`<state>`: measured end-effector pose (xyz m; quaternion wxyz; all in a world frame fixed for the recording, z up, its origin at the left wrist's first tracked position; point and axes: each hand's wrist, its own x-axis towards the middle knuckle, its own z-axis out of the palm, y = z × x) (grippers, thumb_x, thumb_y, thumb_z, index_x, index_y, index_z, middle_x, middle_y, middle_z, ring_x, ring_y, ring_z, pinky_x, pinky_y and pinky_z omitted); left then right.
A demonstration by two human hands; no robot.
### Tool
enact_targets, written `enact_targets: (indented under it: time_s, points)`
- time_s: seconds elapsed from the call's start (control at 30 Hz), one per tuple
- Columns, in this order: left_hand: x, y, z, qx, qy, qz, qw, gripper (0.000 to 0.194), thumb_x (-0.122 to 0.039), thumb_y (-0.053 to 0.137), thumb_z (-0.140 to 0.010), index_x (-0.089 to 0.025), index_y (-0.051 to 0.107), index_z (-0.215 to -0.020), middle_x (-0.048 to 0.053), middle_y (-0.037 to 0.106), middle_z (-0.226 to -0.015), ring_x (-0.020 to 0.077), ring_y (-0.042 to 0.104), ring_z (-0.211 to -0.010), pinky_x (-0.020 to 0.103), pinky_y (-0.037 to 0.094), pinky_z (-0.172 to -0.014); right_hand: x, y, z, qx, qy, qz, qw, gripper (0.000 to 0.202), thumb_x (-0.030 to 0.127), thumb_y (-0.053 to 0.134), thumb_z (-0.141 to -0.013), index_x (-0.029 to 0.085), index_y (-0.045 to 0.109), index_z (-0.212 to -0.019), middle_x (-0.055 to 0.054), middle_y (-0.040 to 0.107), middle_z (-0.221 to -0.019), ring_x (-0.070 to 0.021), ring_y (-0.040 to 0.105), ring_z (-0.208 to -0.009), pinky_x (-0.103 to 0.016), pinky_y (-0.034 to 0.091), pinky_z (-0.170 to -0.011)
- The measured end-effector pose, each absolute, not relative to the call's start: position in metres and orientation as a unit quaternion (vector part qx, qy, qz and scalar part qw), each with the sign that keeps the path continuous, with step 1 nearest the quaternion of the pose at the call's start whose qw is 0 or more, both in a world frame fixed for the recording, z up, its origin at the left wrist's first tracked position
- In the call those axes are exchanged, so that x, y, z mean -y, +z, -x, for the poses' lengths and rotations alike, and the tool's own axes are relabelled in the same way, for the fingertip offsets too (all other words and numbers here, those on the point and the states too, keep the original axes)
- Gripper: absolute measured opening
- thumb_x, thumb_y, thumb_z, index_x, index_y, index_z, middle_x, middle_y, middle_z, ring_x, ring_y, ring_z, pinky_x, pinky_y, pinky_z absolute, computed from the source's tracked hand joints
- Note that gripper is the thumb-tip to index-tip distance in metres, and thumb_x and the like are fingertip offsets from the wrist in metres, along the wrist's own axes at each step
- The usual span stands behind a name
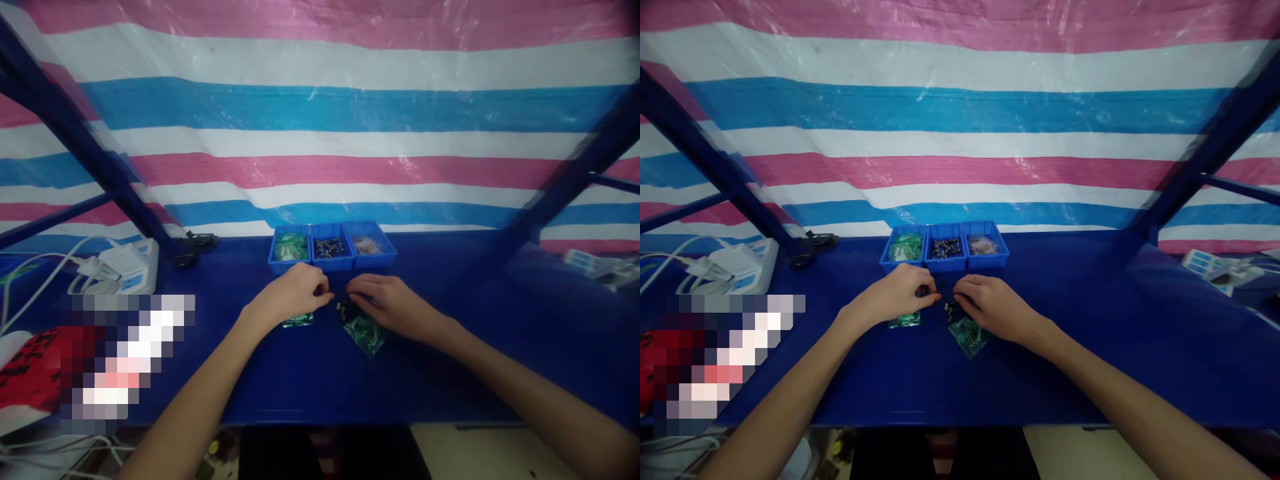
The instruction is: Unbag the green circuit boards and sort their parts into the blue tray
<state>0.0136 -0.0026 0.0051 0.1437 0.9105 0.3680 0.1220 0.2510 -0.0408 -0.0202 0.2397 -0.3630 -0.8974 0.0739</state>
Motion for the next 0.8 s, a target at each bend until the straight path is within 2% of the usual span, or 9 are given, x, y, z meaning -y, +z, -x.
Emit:
enact_targets:
  time_s: [0.13,0.2,0.33,0.47,0.67,0.8]
  points:
    - [0.006,0.004,-0.015,-0.380,0.131,-0.899,0.172,0.022,-0.032,0.059,-0.090,-0.017,0.065,-0.074,0.001,0.064,-0.070,0.0130,0.058,-0.064,0.026,0.040,-0.059,0.042,-0.020,-0.248,0.900,0.079,0.367,0.220,0.022,0.022,0.047,-0.100,0.018,0.067,-0.110,-0.009,0.071,-0.103,-0.0211,0.069,-0.089,-0.033,0.052,-0.079]
    - [0.006,0.004,-0.016,-0.377,0.139,-0.899,0.174,0.020,-0.031,0.061,-0.089,-0.018,0.063,-0.075,0.000,0.063,-0.070,0.0133,0.058,-0.066,0.025,0.041,-0.060,0.044,-0.021,-0.247,0.903,0.079,0.367,0.208,0.022,0.021,0.046,-0.101,0.018,0.066,-0.112,-0.009,0.070,-0.102,-0.0206,0.068,-0.087,-0.032,0.052,-0.076]
    - [0.006,0.002,-0.019,-0.363,0.143,-0.904,0.174,0.009,-0.028,0.064,-0.087,-0.018,0.065,-0.089,0.001,0.065,-0.081,0.0153,0.060,-0.076,0.026,0.046,-0.067,0.046,-0.023,-0.247,0.906,0.077,0.370,0.193,0.023,0.021,0.045,-0.101,0.017,0.065,-0.112,-0.009,0.069,-0.102,-0.0199,0.068,-0.085,-0.032,0.051,-0.075]
    - [0.006,0.001,-0.020,-0.363,0.150,-0.906,0.155,0.013,-0.025,0.063,-0.087,-0.019,0.065,-0.098,0.004,0.065,-0.097,0.0172,0.062,-0.087,0.028,0.050,-0.073,0.045,-0.025,-0.248,0.904,0.042,0.385,0.181,0.020,0.020,0.048,-0.100,0.017,0.067,-0.107,-0.010,0.069,-0.100,-0.0210,0.067,-0.085,-0.033,0.052,-0.072]
    - [0.004,-0.002,-0.018,-0.369,0.152,-0.903,0.159,0.021,-0.027,0.058,-0.092,-0.018,0.067,-0.109,0.007,0.069,-0.102,0.0199,0.065,-0.093,0.032,0.053,-0.081,0.043,-0.028,-0.246,0.910,0.024,0.384,0.156,0.016,0.018,0.055,-0.096,0.016,0.069,-0.103,-0.012,0.069,-0.100,-0.0257,0.064,-0.095,-0.040,0.054,-0.084]
    - [0.005,0.000,-0.019,-0.335,0.131,-0.921,0.150,0.027,-0.027,0.064,-0.090,-0.020,0.067,-0.115,0.006,0.071,-0.108,0.0218,0.066,-0.100,0.035,0.051,-0.088,0.041,-0.032,-0.244,0.909,0.023,0.376,0.177,0.016,0.016,0.054,-0.095,0.015,0.070,-0.100,-0.013,0.069,-0.100,-0.0263,0.062,-0.096,-0.042,0.053,-0.085]
